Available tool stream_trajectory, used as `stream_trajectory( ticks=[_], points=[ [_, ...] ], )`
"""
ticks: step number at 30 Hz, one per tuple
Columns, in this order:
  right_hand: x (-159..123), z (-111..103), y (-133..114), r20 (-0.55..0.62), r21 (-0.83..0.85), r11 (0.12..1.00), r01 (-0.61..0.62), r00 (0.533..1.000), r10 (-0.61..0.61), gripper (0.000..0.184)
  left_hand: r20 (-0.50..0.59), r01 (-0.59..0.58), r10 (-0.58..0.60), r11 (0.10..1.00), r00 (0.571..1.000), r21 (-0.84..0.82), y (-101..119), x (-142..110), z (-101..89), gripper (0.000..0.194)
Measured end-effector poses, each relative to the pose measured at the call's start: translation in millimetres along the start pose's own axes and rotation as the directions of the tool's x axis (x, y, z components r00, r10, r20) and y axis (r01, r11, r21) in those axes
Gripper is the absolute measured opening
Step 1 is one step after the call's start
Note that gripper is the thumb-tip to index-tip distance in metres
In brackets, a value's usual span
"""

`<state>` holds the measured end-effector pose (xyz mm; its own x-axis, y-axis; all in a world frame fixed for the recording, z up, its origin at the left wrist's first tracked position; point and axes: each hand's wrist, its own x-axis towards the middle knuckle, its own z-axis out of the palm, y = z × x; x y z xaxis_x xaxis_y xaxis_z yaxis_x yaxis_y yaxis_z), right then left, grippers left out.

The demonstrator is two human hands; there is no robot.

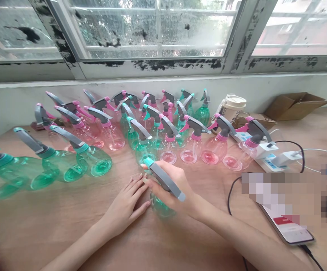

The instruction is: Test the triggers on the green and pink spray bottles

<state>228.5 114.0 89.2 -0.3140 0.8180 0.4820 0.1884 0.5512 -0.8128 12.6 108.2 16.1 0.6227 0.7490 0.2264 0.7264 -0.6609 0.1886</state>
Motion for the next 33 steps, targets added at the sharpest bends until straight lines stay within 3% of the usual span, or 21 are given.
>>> stream_trajectory(
  ticks=[9,14,17,21,33],
  points=[
    [-1,0,-1,0.001,-0.030,1.000,-0.007,1.000,0.007,0.023,-0.003,0.000,0.000,1.000,1.000,-0.020,-1,0,1.5,0.050],
    [5,-1,-6,0.005,-0.044,0.999,0.030,1.000,-0.030,0.005,-0.001,0.004,-0.004,1.000,1.000,-0.016,-1,0,1.5,0.052],
    [7,-2,-7,0.003,-0.098,0.994,0.057,0.998,-0.057,0.016,0.004,0.010,-0.010,1.000,1.000,-0.022,-1,0,0.9,0.053],
    [6,-2,-4,-0.001,-0.061,0.996,0.063,0.998,-0.063,0.009,0.025,0.007,-0.007,1.000,1.000,-0.019,0,0,-0.5,0.052],
    [-9,-1,3,0.000,-0.020,0.998,-0.060,0.998,0.060,0.031,0.045,0.038,-0.036,0.998,0.998,-0.054,6,-2,-3.9,0.053]
  ],
)
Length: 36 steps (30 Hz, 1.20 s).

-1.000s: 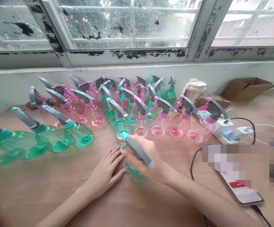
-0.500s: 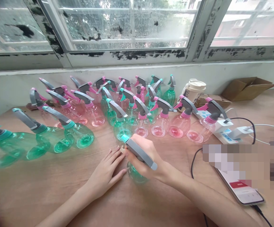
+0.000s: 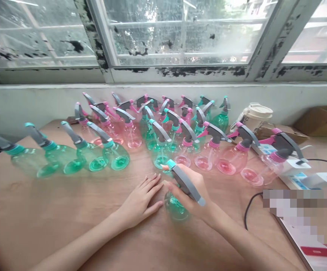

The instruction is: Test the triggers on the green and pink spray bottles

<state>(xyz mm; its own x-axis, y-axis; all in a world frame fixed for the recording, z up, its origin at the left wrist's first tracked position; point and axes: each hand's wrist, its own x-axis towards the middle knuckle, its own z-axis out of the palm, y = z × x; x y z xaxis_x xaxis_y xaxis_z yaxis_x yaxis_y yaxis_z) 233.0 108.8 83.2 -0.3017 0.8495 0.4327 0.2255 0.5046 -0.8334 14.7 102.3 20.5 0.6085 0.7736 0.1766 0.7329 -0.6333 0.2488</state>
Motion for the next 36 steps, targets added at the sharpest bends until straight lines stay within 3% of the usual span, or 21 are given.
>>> stream_trajectory(
  ticks=[6,9,14,17,19,21,22,23,29,36],
  points=[
    [-2,2,7,-0.062,-0.037,0.999,0.030,0.998,-0.033,0.034,-0.041,0.011,-0.013,0.998,0.999,-0.059,5,-3,-2.5,0.048],
    [-4,3,13,-0.071,-0.064,0.998,0.007,0.997,-0.011,0.037,-0.158,0.019,-0.044,0.988,0.986,-0.155,3,-7,-2.2,0.034],
    [-17,3,15,-0.161,-0.204,0.965,-0.166,0.978,0.134,0.042,-0.402,0.106,-0.214,0.956,0.890,-0.274,-18,-32,-14.9,0.016],
    [-27,2,12,-0.153,-0.264,0.942,-0.208,0.973,0.172,0.043,-0.558,0.230,-0.358,0.930,0.749,-0.288,-43,-54,-36.3,0.012],
    [-33,3,10,-0.148,-0.319,0.926,-0.201,0.976,0.161,0.044,-0.675,0.301,-0.421,0.907,0.607,-0.295,-63,-65,-54.0,0.014],
    [-38,4,8,-0.163,-0.377,0.906,-0.194,0.977,0.141,0.047,-0.781,0.364,-0.455,0.878,0.427,-0.312,-82,-69,-70.2,0.025],
    [-40,5,7,-0.166,-0.397,0.899,-0.187,0.978,0.130,0.048,-0.797,0.384,-0.467,0.865,0.382,-0.323,-92,-70,-76.4,0.032],
    [-41,5,6,-0.170,-0.414,0.893,-0.178,0.979,0.116,0.050,-0.794,0.401,-0.488,0.851,0.364,-0.339,-100,-68,-81.0,0.039],
    [-47,3,4,-0.128,-0.463,0.873,-0.155,0.986,0.108,0.048,-0.700,0.498,-0.598,0.777,0.392,-0.385,-132,-51,-79.5,0.058],
    [-50,-2,6,-0.098,-0.459,0.869,-0.184,0.983,0.156,0.047,-0.683,0.502,-0.580,0.792,0.443,-0.347,-136,-39,-73.8,0.063]
  ],
)
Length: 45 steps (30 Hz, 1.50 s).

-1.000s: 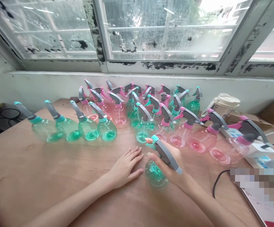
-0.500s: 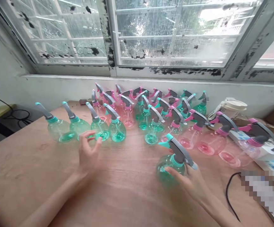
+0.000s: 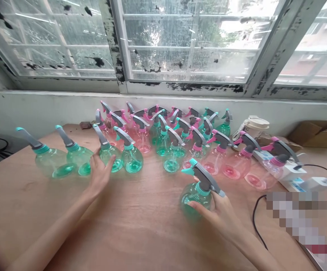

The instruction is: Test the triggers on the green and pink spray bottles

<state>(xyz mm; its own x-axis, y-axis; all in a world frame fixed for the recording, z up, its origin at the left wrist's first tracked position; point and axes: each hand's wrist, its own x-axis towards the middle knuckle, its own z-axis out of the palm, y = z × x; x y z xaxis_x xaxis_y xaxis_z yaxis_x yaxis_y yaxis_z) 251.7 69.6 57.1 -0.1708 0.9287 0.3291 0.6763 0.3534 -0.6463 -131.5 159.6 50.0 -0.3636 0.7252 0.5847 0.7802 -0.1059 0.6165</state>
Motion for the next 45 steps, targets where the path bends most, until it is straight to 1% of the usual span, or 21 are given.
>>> stream_trajectory(
  ticks=[4,7,11,13,16,19,21,22,25,26,28,29,31,33,34,36,39,42,45],
  points=[
    [0,-1,0,-0.014,-0.029,0.999,0.013,1.000,-0.014,0.048,0.060,-0.008,0.009,1.000,0.998,-0.010,10,-4,6.8,0.067],
    [-1,-2,0,0.006,-0.069,0.997,0.025,1.000,-0.025,0.053,0.096,-0.019,0.022,0.999,0.995,-0.032,18,-9,14.7,0.068],
    [-2,-4,-1,0.083,-0.144,0.989,0.037,0.996,-0.025,0.062,0.108,-0.116,0.125,0.990,0.986,-0.085,26,-15,24.0,0.066],
    [-3,-4,-4,0.129,-0.157,0.986,0.053,0.991,-0.033,0.062,0.131,-0.152,0.165,0.983,0.978,-0.102,28,-17,26.3,0.064],
    [-2,0,-14,0.192,-0.127,0.986,0.112,0.978,-0.086,0.062,0.182,-0.123,0.140,0.987,0.973,-0.105,27,-20,26.3,0.066],
    [5,11,-35,0.264,-0.058,0.983,0.175,0.952,-0.154,0.065,0.220,-0.057,0.077,0.993,0.972,-0.100,19,-27,21.2,0.071],
    [13,24,-53,0.327,-0.006,0.977,0.212,0.924,-0.199,0.062,0.228,-0.022,0.044,0.995,0.973,-0.099,9,-34,13.1,0.070],
    [18,32,-64,0.354,0.018,0.974,0.228,0.909,-0.219,0.061,0.227,-0.001,0.025,0.994,0.974,-0.105,4,-37,7.1,0.070],
    [35,63,-95,0.387,0.088,0.949,0.303,0.868,-0.313,0.070,0.245,0.110,-0.069,0.982,0.967,-0.154,-13,-48,-20.2,0.064],
    [41,75,-105,0.382,0.099,0.938,0.333,0.857,-0.345,0.070,0.263,0.159,-0.113,0.974,0.958,-0.162,-18,-51,-31.9,0.061],
    [53,101,-125,0.351,0.101,0.919,0.382,0.850,-0.392,0.061,0.280,0.238,-0.193,0.962,0.940,-0.135,-27,-57,-56.4,0.056],
    [59,115,-134,0.328,0.087,0.919,0.384,0.860,-0.391,0.060,0.276,0.272,-0.231,0.955,0.933,-0.120,-30,-60,-68.1,0.054],
    [70,140,-152,0.264,0.023,0.931,0.363,0.896,-0.356,0.060,0.264,0.328,-0.289,0.937,0.920,-0.117,-35,-64,-87.5,0.053],
    [81,163,-167,0.192,-0.044,0.940,0.338,0.926,-0.324,0.057,0.265,0.370,-0.325,0.918,0.908,-0.141,-38,-68,-99.9,0.053],
    [86,173,-173,0.139,-0.055,0.941,0.334,0.936,-0.324,0.058,0.269,0.382,-0.334,0.912,0.904,-0.152,-39,-69,-103.5,0.052],
    [94,190,-182,0.032,-0.047,0.937,0.347,0.938,-0.346,0.062,0.279,0.392,-0.337,0.905,0.899,-0.167,-40,-72,-106.4,0.050],
    [104,210,-188,-0.088,-0.022,0.938,0.345,0.934,-0.346,0.065,0.290,0.384,-0.325,0.907,0.900,-0.172,-39,-73,-104.7,0.048],
    [112,225,-189,-0.152,-0.012,0.954,0.300,0.942,-0.299,0.065,0.301,0.363,-0.307,0.919,0.903,-0.153,-41,-74,-101.7,0.045],
    [122,237,-188,-0.180,0.008,0.959,0.284,0.944,-0.278,0.066,0.305,0.345,-0.293,0.929,0.906,-0.134,-44,-74,-100.0,0.045]
  ],
)
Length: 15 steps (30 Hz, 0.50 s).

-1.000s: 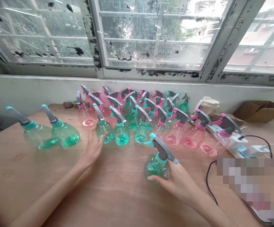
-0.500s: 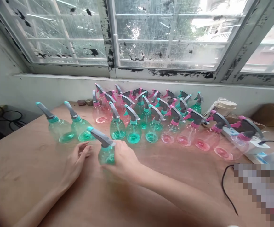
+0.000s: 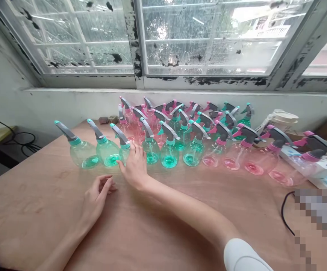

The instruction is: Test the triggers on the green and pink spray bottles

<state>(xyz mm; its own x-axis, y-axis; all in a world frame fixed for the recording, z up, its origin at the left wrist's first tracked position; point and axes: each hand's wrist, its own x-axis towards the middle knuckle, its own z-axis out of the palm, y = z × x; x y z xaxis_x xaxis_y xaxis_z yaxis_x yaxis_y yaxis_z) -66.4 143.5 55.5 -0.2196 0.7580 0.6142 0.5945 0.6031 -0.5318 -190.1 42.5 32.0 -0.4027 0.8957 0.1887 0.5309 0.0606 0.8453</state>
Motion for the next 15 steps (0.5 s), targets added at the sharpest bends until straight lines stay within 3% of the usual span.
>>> stream_trajectory(
  ticks=[7,15],
  points=[
    [14,20,7,-0.017,0.102,0.995,0.001,1.000,0.000,0.080,0.012,-0.009,0.008,0.999,1.000,0.053,-2,1,-1.5,0.045],
    [30,22,10,0.064,0.169,0.985,-0.045,0.997,0.034,0.077,0.018,-0.010,0.008,0.992,1.000,0.124,1,5,-2.8,0.045]
  ],
)
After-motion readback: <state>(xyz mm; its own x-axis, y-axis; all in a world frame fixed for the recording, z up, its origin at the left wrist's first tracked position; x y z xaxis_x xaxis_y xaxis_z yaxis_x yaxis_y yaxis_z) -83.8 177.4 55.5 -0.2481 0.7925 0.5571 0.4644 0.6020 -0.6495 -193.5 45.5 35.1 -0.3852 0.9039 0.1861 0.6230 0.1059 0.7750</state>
